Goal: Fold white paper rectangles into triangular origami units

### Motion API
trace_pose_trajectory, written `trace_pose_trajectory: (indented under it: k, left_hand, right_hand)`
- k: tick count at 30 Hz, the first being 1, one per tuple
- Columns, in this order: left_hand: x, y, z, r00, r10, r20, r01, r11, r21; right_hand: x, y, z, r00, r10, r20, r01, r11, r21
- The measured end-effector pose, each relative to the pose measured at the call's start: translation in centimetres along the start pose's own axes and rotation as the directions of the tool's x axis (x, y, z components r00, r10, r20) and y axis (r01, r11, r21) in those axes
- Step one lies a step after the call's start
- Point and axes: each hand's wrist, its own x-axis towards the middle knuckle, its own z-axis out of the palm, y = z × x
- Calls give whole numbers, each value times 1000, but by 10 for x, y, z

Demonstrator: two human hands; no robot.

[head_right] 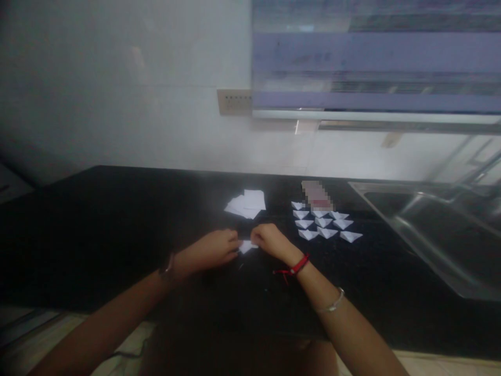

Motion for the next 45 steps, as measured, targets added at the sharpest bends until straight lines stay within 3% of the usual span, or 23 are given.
trace_pose_trajectory:
  k: [10, 20, 45]
  left_hand:
    - [1, -7, 3, 1000, 15, -15, -17, 996, -83]
    - [-2, -14, 0, 1000, -2, -8, 1, 975, -221]
    - [-1, -17, -8, 996, -62, 64, 76, 969, -233]
  right_hand:
    - [0, -6, -2, 998, 3, 58, -2, 1000, -17]
    - [-5, -2, -9, 972, -194, 136, 207, 974, -92]
    - [-10, -16, -21, 973, -113, 202, 170, 941, -293]
